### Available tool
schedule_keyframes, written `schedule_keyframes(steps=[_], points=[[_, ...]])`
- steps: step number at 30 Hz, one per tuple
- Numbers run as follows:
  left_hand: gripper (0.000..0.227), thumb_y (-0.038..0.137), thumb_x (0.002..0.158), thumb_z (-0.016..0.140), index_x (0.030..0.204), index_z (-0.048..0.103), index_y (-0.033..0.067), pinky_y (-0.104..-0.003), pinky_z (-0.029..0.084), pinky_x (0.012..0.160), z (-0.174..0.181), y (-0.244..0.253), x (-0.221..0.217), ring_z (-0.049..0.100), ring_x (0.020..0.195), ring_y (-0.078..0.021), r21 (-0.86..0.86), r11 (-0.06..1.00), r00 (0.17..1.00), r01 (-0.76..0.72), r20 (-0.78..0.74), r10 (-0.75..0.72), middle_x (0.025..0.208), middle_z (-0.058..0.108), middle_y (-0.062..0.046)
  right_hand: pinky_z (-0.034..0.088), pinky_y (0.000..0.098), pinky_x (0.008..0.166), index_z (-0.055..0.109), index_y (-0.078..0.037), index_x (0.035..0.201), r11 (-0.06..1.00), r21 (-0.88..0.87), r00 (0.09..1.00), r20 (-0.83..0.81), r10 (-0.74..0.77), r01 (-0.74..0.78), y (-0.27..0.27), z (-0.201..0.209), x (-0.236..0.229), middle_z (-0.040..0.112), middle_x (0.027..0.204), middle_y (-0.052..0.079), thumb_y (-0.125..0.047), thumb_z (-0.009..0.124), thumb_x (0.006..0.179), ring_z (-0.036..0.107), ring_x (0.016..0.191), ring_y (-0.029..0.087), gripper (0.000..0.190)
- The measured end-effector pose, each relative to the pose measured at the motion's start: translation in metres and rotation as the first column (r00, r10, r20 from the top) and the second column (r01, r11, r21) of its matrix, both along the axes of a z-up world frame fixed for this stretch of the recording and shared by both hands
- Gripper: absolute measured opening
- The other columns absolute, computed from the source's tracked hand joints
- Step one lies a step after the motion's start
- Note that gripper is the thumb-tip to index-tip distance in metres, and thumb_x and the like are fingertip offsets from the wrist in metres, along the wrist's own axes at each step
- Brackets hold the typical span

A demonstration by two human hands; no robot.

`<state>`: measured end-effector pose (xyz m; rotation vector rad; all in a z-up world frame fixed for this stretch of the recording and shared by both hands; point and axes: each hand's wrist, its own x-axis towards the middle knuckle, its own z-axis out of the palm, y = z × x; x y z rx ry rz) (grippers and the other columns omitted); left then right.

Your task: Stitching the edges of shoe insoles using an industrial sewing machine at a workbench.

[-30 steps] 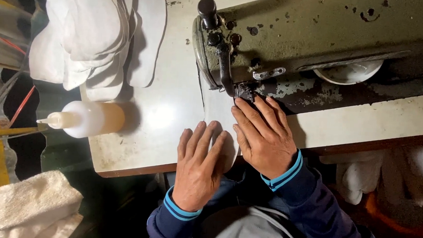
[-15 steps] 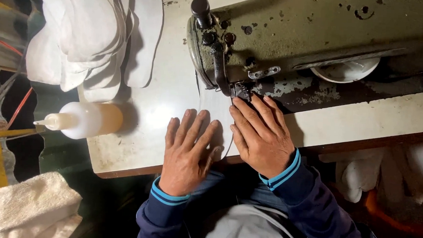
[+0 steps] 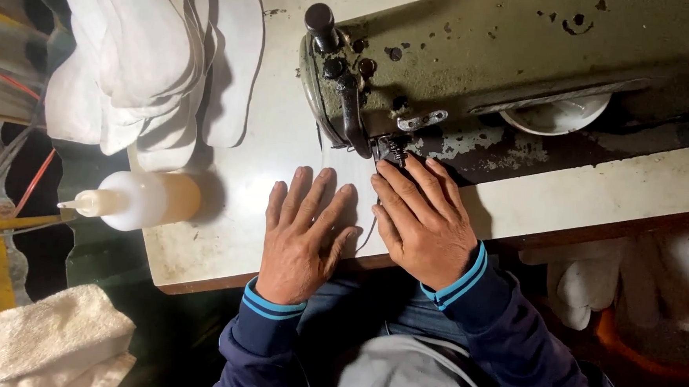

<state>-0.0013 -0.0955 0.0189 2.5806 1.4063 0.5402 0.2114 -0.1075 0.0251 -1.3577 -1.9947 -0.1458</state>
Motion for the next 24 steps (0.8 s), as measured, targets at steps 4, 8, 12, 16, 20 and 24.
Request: schedule_keyframes(steps=[4, 8, 12, 16, 20, 24], points=[[0.056, 0.054, 0.099, 0.058, 0.149, 0.056, 0.0297, -0.06, 0.016, 0.125, -0.001, 0.003, 0.0, 0.03, 0.154, -0.0354, -0.003, 1.0, 1.0, -0.003, -0.002, 0.003, 0.158, 0.049, -0.009, 0.043, 0.0514, 0.113, 0.073, -0.006, 0.121, 1.0, -0.002, 1.0, -0.009, 0.002, -0.002, 0.0, 0.0, 0.0, 0.07, 0.129, 0.013, -0.021, 0.064, 0.1, 0.063, 0.125, 0.036, 0.028], [0.057, 0.056, 0.099, 0.057, 0.149, 0.056, 0.0295, -0.06, 0.018, 0.125, -0.002, 0.009, 0.001, 0.03, 0.154, -0.0346, 0.009, 1.0, 1.0, 0.004, -0.019, -0.004, 0.159, 0.049, -0.008, 0.044, 0.0512, 0.113, 0.073, -0.006, 0.121, 1.0, 0.014, 1.0, 0.001, -0.006, 0.006, 0.0, -0.001, 0.001, 0.07, 0.13, 0.013, -0.022, 0.064, 0.1, 0.062, 0.126, 0.036, 0.028], [0.06, 0.057, 0.098, 0.057, 0.15, 0.055, 0.0268, -0.062, 0.018, 0.124, -0.001, 0.015, 0.001, 0.031, 0.153, -0.0363, -0.014, 1.0, 1.0, 0.008, -0.015, -0.008, 0.158, 0.049, -0.009, 0.044, 0.0516, 0.113, 0.073, -0.006, 0.12, 1.0, 0.011, 1.0, -0.008, -0.01, 0.01, 0.0, -0.001, 0.001, 0.07, 0.13, 0.014, -0.022, 0.063, 0.1, 0.062, 0.126, 0.036, 0.028], [0.061, 0.057, 0.099, 0.057, 0.151, 0.053, 0.0275, -0.061, 0.019, 0.124, -0.002, 0.02, 0.0, 0.031, 0.153, -0.0359, -0.002, 1.0, 0.999, 0.014, -0.029, -0.014, 0.159, 0.048, -0.008, 0.044, 0.0519, 0.112, 0.074, -0.008, 0.12, 1.0, 0.022, 1.0, 0.003, -0.019, 0.019, -0.001, -0.003, 0.001, 0.07, 0.13, 0.013, -0.023, 0.065, 0.098, 0.062, 0.127, 0.036, 0.028], [0.061, 0.057, 0.098, 0.058, 0.15, 0.055, 0.0261, -0.061, 0.02, 0.124, 0.0, 0.025, 0.001, 0.031, 0.153, -0.0358, -0.001, 1.0, 1.0, 0.013, -0.027, -0.014, 0.159, 0.048, -0.008, 0.044, 0.0522, 0.112, 0.074, -0.008, 0.119, 1.0, 0.025, 1.0, -0.008, -0.015, 0.015, -0.001, 0.0, 0.001, 0.07, 0.129, 0.014, -0.021, 0.066, 0.098, 0.062, 0.127, 0.036, 0.026], [0.062, 0.058, 0.097, 0.058, 0.15, 0.055, 0.0257, -0.06, 0.02, 0.124, 0.002, 0.031, 0.0, 0.032, 0.152, -0.0362, -0.019, 1.0, 0.999, 0.019, -0.026, -0.02, 0.157, 0.05, -0.008, 0.044, 0.0524, 0.112, 0.075, -0.009, 0.117, 1.0, 0.026, 1.0, -0.001, -0.01, 0.01, -0.001, 0.002, 0.002, 0.071, 0.127, 0.014, -0.02, 0.066, 0.098, 0.062, 0.127, 0.036, 0.024]])
